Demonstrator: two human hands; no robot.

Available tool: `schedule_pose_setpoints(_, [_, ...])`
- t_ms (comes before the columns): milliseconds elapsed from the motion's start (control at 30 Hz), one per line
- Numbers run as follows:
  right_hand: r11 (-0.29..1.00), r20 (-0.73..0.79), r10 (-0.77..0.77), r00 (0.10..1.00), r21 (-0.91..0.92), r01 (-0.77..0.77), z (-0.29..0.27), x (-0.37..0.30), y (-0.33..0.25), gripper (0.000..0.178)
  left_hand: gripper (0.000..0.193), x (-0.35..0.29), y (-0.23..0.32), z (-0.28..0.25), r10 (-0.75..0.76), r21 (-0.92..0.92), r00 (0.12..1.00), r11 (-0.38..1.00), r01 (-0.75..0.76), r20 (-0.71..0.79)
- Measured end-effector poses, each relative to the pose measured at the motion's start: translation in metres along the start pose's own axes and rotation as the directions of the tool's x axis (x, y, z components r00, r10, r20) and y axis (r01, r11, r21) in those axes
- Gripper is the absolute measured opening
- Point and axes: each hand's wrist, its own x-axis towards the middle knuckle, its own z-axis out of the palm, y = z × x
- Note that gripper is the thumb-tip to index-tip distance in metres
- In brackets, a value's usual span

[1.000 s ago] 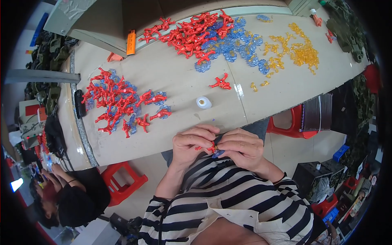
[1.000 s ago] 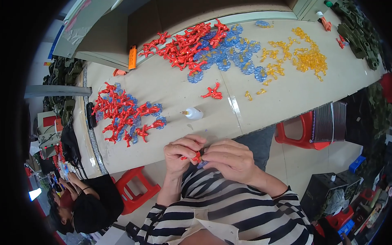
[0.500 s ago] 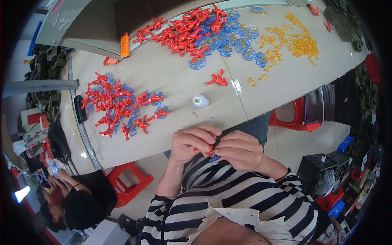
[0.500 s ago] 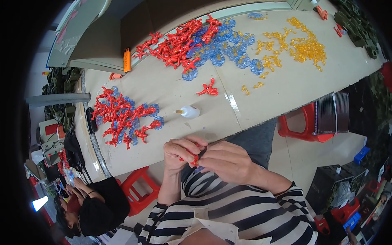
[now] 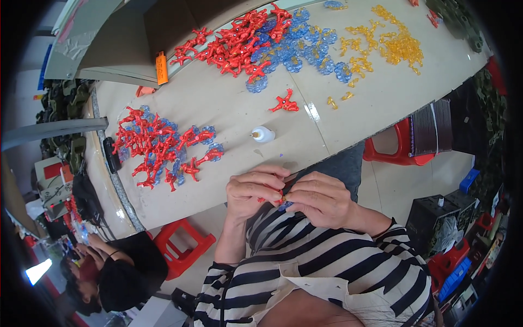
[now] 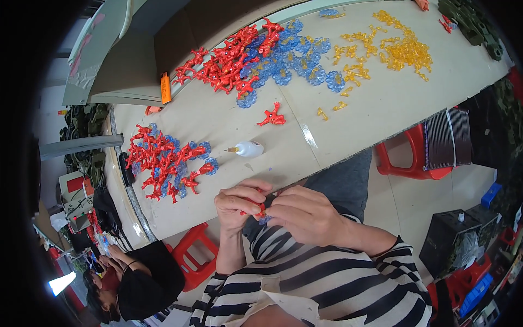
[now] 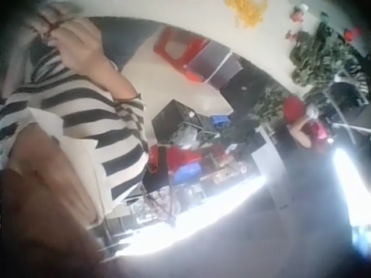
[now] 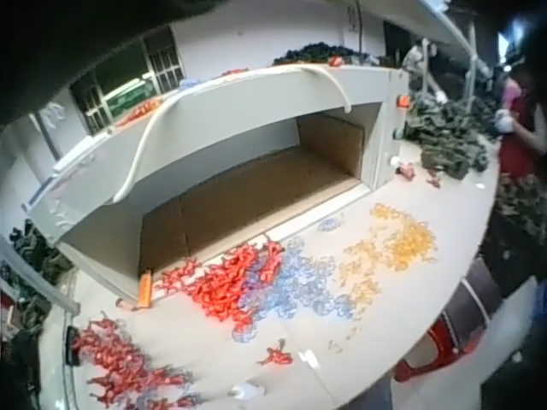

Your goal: The person assembles small red and blue plastic toy components by hand, applying glue from a bottle to join the parts together.

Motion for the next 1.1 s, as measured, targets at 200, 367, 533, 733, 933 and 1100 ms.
schedule_pose_setpoints(200, [1.0, -0.006, -0.02, 1.0, 0.016, 0.02, 0.003, -0.004, 0.0, 0.028, 0.014, 0.004, 0.001, -0.005, 0.077, -0.008, 0.993, 0.997, -0.076, 0.093])
schedule_pose_setpoints(367, [0.994, -0.009, -0.086, 0.996, 0.074, 0.086, 0.003, 0.002, -0.005, 0.029, 0.009, -0.01, -0.016, -0.001, 0.008, -0.329, 1.0, 0.944, -0.006, 0.005])
schedule_pose_setpoints(533, [0.992, 0.004, -0.073, 0.997, 0.105, 0.072, 0.004, -0.003, -0.005, 0.029, 0.008, -0.008, -0.017, 0.006, 0.009, -0.499, 1.0, 0.866, -0.018, -0.022])
schedule_pose_setpoints(733, [0.992, -0.033, -0.043, 0.999, 0.115, 0.047, 0.005, -0.008, -0.002, 0.03, 0.008, -0.007, -0.016, 0.001, 0.01, -0.44, 1.0, 0.898, -0.005, 0.01])
schedule_pose_setpoints(933, [0.99, -0.007, -0.081, 0.997, 0.116, 0.081, 0.005, -0.013, 0.003, 0.031, 0.013, -0.002, -0.003, -0.004, -0.045, -0.237, 0.996, 0.969, 0.064, 0.082])
schedule_pose_setpoints(1100, [0.995, -0.019, -0.024, 1.0, 0.097, 0.025, 0.008, -0.019, 0.005, 0.032, 0.019, 0.003, 0.005, -0.007, 0.014, 0.024, 0.988, 1.0, -0.018, 0.156])
